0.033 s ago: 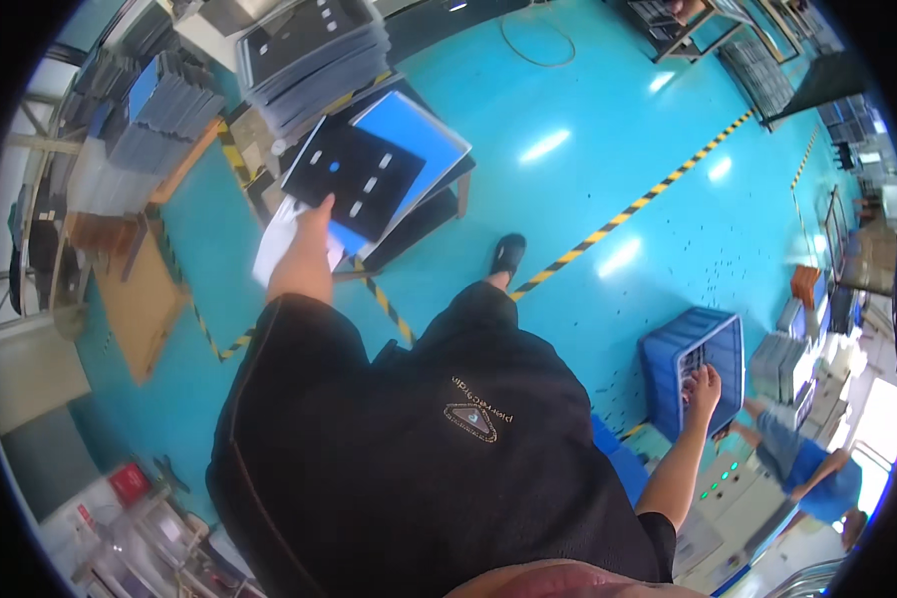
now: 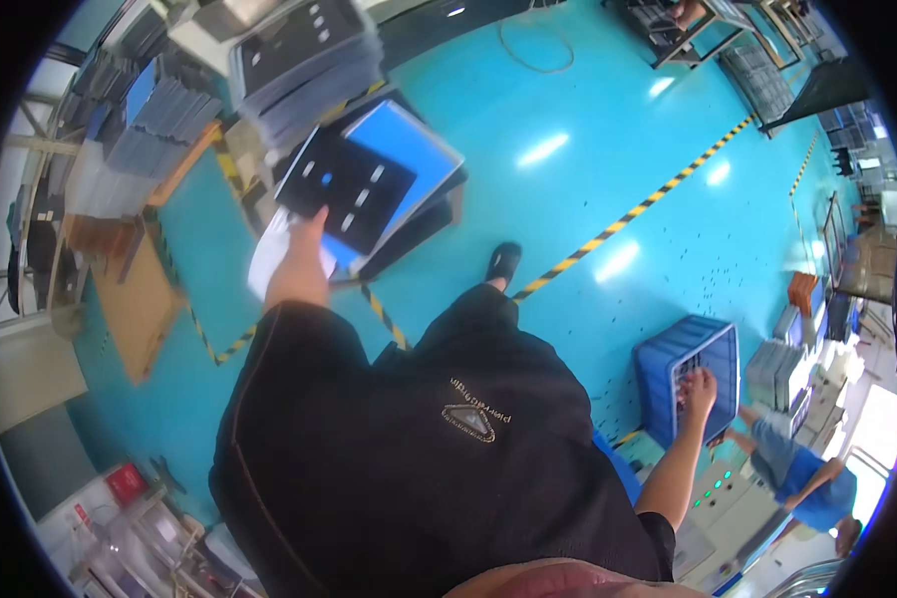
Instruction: The person peels a film from a black panel, places the panel on a stack, and then flips through a blue binder. They then remove another panel from a bag and measure it using a caliper.
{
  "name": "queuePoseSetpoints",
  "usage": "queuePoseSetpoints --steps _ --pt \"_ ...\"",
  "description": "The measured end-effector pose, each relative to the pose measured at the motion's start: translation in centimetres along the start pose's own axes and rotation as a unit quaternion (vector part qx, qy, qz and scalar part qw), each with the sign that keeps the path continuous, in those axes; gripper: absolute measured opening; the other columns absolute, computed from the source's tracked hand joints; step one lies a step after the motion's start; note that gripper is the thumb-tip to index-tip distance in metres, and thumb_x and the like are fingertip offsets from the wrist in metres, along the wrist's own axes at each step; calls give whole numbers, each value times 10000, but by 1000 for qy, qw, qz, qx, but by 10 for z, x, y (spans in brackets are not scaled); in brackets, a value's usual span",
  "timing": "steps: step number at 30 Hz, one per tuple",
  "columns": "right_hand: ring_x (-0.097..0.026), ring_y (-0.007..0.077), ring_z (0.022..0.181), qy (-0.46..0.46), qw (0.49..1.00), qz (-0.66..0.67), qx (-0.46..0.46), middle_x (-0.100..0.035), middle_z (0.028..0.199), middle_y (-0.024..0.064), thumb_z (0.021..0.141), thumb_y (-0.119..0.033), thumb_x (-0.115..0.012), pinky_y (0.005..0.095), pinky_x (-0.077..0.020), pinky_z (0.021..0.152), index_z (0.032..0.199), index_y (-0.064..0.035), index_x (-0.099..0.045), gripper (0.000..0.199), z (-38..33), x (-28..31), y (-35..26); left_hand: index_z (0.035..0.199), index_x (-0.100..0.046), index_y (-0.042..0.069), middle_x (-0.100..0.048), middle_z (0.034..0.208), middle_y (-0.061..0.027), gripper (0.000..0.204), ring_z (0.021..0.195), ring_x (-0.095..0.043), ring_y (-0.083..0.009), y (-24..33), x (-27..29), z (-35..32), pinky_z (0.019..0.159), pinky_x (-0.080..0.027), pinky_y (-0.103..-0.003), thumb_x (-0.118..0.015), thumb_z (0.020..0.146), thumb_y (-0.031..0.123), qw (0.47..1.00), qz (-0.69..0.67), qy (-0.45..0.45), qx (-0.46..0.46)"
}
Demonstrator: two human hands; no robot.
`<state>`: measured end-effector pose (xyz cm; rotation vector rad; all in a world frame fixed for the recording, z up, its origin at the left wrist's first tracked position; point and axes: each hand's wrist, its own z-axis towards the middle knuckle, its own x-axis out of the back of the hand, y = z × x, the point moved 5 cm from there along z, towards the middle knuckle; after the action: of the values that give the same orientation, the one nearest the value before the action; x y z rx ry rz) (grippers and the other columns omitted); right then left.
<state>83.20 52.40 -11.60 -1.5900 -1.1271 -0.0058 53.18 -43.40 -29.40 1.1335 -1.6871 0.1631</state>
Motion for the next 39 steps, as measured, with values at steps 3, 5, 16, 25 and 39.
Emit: queuePoseSetpoints --steps 3,5,16,25,39 --pt "-574 183 561 -183 955 -215 90 -602 764 62 929 -228 -560 339 -474 442 945 -85 -609 151 43 -57 -12 1363 -556 72 -569 1366 -191 647 1284 -503 -356 -31 -1 18 1099 -370 -434 -627 887 505 989 105 6 -108" --pt "-639 212 689 -264 905 -320 -95 -623 754 64 857 -278 -637 376 -535 594 907 -119 -631 166 51 -89 28 1297 -592 26 -636 1257 -193 627 1164 -587 -377 -41 17 6 1017 -443 -441 -684 863 468 978 169 17 -121" --pt "-650 179 549 -473 774 -396 -144 -676 704 85 935 -381 -599 375 -549 520 1048 -105 -699 315 273 -231 -29 1055 -667 -74 -669 1053 -260 430 954 -642 -394 56 106 -100 852 -503 -500 -601 935 333 960 273 54 43" --pt "-644 362 1045 -188 857 -359 318 -683 1103 203 905 -412 -617 431 -515 907 1179 -96 -645 419 592 -416 -510 1439 -421 96 -494 1434 -162 805 1285 -486 -381 207 86 -168 1086 -381 -548 -735 807 484 814 -580 3 -18" --pt "-372 478 1354 -194 772 -140 589 -390 1420 390 850 -630 -635 483 -284 1146 1386 169 -358 1002 557 -876 -990 1290 -571 22 -636 1255 -155 410 1177 -592 -330 633 78 66 1035 -449 -463 -558 911 177 509 -851 73 -107"
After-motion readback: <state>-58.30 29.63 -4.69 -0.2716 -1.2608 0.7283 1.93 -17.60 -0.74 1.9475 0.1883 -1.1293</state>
